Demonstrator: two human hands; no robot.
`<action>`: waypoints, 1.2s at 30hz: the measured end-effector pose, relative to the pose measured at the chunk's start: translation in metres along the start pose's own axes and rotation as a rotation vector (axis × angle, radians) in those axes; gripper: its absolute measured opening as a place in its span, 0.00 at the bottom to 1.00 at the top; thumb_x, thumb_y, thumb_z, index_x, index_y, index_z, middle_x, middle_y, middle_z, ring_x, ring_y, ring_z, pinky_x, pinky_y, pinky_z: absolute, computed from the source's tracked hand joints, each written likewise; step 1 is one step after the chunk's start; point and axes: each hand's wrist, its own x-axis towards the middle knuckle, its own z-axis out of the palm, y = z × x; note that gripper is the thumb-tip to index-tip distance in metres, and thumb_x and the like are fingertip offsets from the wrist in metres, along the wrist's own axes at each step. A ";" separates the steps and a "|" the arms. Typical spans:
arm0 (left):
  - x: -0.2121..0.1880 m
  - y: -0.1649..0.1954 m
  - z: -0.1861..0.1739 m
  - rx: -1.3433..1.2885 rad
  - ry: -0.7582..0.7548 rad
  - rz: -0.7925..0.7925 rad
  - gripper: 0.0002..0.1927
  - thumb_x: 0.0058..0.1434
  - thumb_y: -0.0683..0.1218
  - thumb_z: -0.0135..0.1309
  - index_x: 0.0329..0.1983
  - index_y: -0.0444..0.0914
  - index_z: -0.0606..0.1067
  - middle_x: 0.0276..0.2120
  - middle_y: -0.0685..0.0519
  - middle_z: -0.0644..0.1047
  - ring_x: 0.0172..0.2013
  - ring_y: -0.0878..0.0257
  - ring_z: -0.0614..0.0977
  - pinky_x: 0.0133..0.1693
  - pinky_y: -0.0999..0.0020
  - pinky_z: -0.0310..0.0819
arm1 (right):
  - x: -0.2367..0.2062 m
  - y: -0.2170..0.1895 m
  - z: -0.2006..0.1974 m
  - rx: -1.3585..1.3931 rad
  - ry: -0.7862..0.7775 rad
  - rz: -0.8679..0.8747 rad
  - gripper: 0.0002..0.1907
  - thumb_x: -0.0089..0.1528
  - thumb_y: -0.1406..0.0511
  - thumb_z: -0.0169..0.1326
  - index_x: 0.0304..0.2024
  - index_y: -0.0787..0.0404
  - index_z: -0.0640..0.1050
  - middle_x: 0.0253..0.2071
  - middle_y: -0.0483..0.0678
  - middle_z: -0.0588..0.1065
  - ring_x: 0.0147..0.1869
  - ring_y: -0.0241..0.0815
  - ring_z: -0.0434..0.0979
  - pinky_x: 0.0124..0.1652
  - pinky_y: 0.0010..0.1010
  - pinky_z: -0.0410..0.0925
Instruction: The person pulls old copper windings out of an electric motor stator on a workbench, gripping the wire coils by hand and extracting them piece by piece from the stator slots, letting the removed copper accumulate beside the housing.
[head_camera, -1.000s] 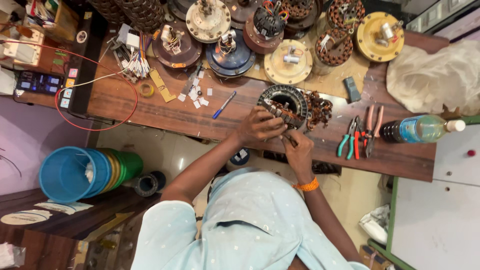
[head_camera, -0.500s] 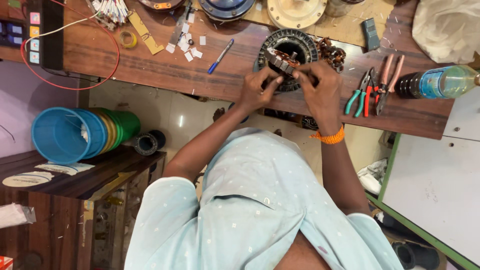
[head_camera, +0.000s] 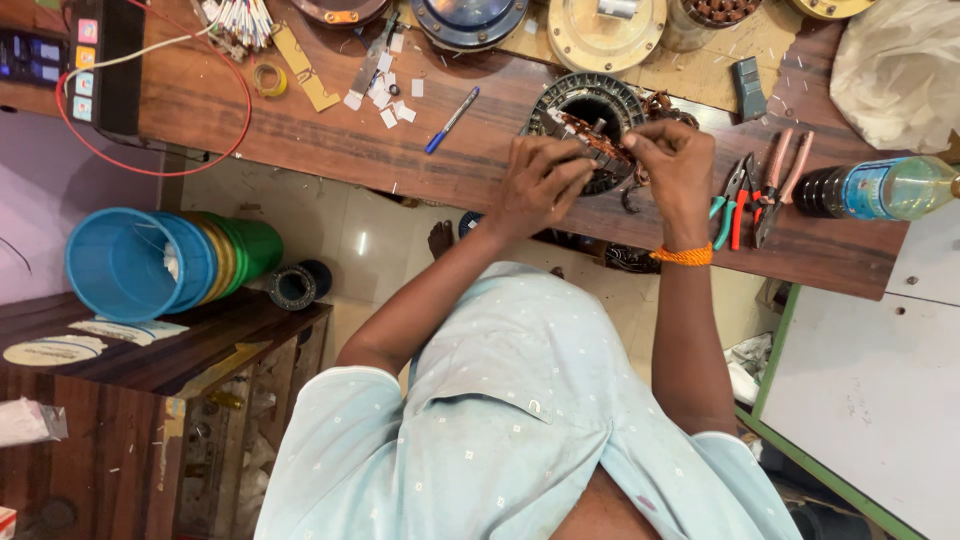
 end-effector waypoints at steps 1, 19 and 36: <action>0.007 -0.008 -0.004 -0.015 -0.041 0.114 0.24 0.62 0.47 0.64 0.59 0.47 0.68 0.55 0.55 0.73 0.53 0.55 0.75 0.52 0.57 0.70 | -0.003 0.003 -0.003 0.056 -0.010 0.007 0.05 0.63 0.70 0.65 0.39 0.67 0.84 0.27 0.38 0.75 0.29 0.24 0.66 0.28 0.20 0.57; 0.039 -0.042 -0.022 -0.123 -0.357 0.344 0.25 0.55 0.48 0.65 0.57 0.50 0.74 0.60 0.54 0.71 0.56 0.52 0.71 0.57 0.51 0.66 | -0.071 0.005 0.046 -0.393 0.175 -0.497 0.07 0.62 0.72 0.65 0.36 0.68 0.77 0.34 0.58 0.76 0.36 0.56 0.77 0.36 0.42 0.68; 0.015 -0.034 -0.025 0.105 -0.173 0.400 0.14 0.48 0.46 0.65 0.40 0.46 0.81 0.37 0.55 0.75 0.39 0.57 0.74 0.42 0.54 0.65 | -0.080 -0.018 0.014 -0.364 0.098 -0.516 0.06 0.62 0.66 0.64 0.38 0.63 0.82 0.36 0.54 0.79 0.38 0.53 0.79 0.40 0.39 0.70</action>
